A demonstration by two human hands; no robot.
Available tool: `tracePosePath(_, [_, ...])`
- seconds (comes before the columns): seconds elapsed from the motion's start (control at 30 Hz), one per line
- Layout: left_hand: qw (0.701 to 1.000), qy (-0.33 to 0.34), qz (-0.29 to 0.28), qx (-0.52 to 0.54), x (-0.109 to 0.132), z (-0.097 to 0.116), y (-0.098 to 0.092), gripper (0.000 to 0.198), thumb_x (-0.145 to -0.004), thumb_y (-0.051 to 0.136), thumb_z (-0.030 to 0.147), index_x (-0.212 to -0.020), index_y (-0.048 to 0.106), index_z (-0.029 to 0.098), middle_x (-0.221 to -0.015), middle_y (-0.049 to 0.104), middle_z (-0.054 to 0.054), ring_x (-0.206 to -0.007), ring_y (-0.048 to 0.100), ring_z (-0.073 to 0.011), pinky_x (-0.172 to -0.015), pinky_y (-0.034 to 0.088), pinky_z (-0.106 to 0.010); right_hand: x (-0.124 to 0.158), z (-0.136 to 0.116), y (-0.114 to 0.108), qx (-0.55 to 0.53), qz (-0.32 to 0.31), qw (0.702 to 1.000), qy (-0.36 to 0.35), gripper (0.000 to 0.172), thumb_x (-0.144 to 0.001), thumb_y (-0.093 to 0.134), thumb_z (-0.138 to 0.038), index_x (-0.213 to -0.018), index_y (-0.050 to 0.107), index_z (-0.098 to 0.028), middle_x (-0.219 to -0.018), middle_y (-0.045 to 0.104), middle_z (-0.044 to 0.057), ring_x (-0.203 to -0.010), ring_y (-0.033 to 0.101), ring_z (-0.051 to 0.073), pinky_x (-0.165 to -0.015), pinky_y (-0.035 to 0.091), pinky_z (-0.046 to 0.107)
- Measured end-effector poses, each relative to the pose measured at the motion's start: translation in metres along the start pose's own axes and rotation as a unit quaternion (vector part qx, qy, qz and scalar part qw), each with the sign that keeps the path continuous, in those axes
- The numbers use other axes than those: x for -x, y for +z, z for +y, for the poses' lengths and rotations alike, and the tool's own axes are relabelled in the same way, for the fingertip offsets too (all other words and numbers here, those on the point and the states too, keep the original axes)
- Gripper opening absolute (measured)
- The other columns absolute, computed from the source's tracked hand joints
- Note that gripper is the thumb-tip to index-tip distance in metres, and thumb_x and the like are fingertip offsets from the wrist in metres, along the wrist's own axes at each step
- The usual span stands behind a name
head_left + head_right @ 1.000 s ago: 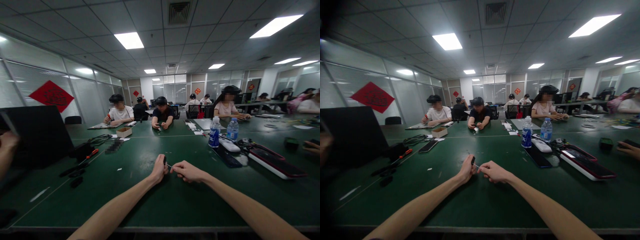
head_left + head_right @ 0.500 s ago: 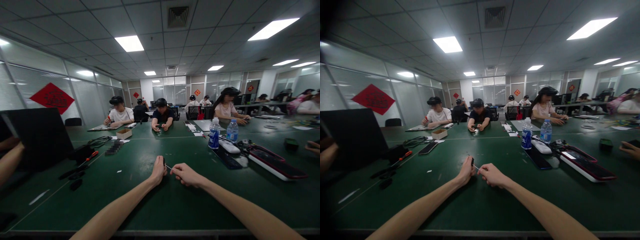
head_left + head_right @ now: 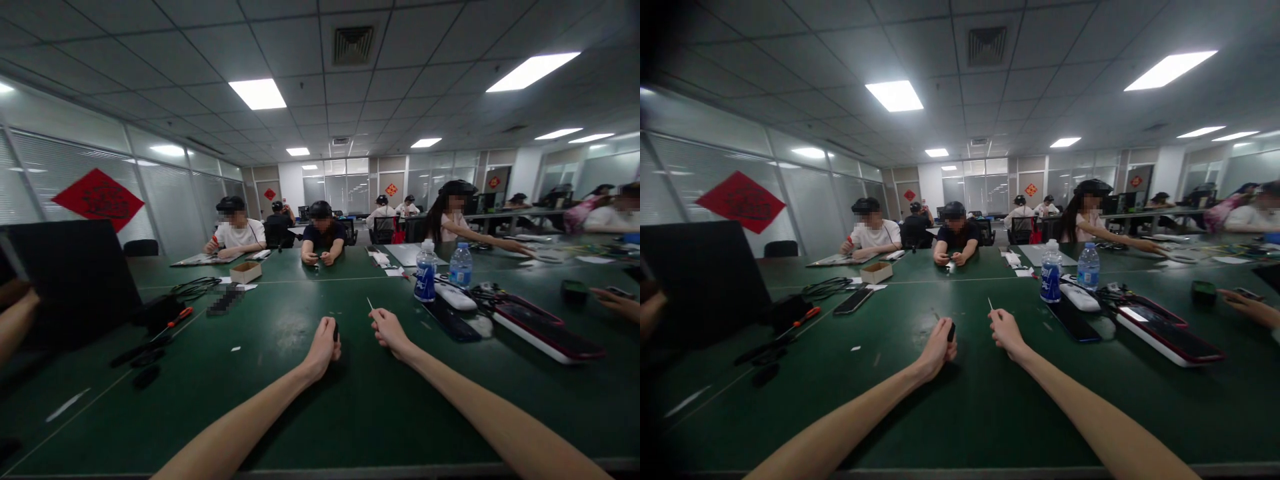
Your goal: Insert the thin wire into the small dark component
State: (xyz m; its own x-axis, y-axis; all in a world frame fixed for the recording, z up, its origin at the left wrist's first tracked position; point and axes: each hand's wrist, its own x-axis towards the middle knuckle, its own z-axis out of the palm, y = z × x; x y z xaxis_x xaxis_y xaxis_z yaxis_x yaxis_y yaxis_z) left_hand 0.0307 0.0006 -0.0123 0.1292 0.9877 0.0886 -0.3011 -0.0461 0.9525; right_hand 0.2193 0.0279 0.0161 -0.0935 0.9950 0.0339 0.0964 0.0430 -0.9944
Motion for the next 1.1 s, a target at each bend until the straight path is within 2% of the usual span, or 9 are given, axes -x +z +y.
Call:
tracePosePath(0.1, [1.0, -0.005, -0.005, -0.005, 0.001, 0.007, -0.003, 0.034, -0.078, 0.045, 0.057, -0.087, 0.038, 0.025, -0.058, 0.035, 0.007, -0.038, 0.029, -0.0047, -0.037, 0.016, -0.015, 0.003, 0.003, 0.001, 0.019, -0.024, 0.999, -0.011, 0.029, -0.087, 0.039, -0.046, -0.097, 0.046, -0.019, -0.065, 0.042, -0.005, -0.039, 0.033, 0.004, -0.032, 0.024, 0.014])
tracePosePath(0.3, [0.999, -0.018, 0.001, -0.049, 0.001, 0.014, -0.005, 0.035, -0.078, 0.046, 0.058, -0.092, 0.037, 0.027, -0.057, 0.037, 0.007, -0.038, 0.028, -0.0053, -0.038, 0.018, -0.015, 0.022, 0.001, 0.028, 0.075, -0.103, 0.989, -0.072, 0.035, -0.085, 0.043, -0.053, -0.098, 0.043, -0.021, -0.063, 0.041, -0.007, -0.039, 0.037, 0.005, -0.032, 0.029, 0.015])
tracePosePath(0.6, [0.992, -0.025, -0.099, -0.074, 0.007, 0.011, -0.002, 0.037, -0.08, 0.042, 0.058, -0.099, 0.034, 0.027, -0.053, 0.034, 0.009, -0.039, 0.024, -0.0054, -0.04, 0.017, -0.015, 0.035, -0.007, 0.034, 0.089, -0.158, 0.978, -0.102, 0.034, -0.08, 0.053, -0.046, -0.097, 0.04, -0.02, -0.059, 0.045, -0.008, -0.039, 0.041, 0.006, -0.032, 0.029, 0.014])
tracePosePath(0.83, [0.983, -0.037, -0.136, -0.115, 0.008, 0.016, -0.001, 0.038, -0.082, 0.036, 0.059, -0.101, 0.031, 0.027, -0.055, 0.036, 0.008, -0.04, 0.026, -0.0053, -0.041, 0.018, -0.014, 0.035, -0.006, 0.034, 0.069, -0.152, 0.979, -0.116, 0.032, -0.078, 0.057, -0.043, -0.095, 0.041, -0.021, -0.061, 0.048, -0.007, -0.038, 0.04, 0.006, -0.03, 0.028, 0.014])
tracePosePath(0.97, [0.978, -0.048, -0.162, -0.126, 0.011, 0.021, 0.001, 0.039, -0.082, 0.035, 0.059, -0.103, 0.03, 0.027, -0.056, 0.035, 0.009, -0.04, 0.025, -0.0044, -0.041, 0.018, -0.014, 0.038, -0.008, 0.035, 0.046, -0.15, 0.978, -0.141, 0.033, -0.076, 0.059, -0.043, -0.093, 0.041, -0.022, -0.069, 0.051, -0.005, -0.039, 0.041, 0.005, -0.029, 0.027, 0.015])
tracePosePath(1.1, [0.977, -0.062, -0.163, -0.122, 0.011, 0.022, 0.002, 0.041, -0.082, 0.033, 0.062, -0.103, 0.03, 0.027, -0.058, 0.033, 0.009, -0.04, 0.023, -0.0036, -0.041, 0.016, -0.014, 0.036, -0.007, 0.036, 0.038, -0.135, 0.978, -0.154, 0.033, -0.074, 0.061, -0.041, -0.093, 0.041, -0.022, -0.077, 0.053, -0.004, -0.036, 0.039, 0.005, -0.029, 0.027, 0.017])
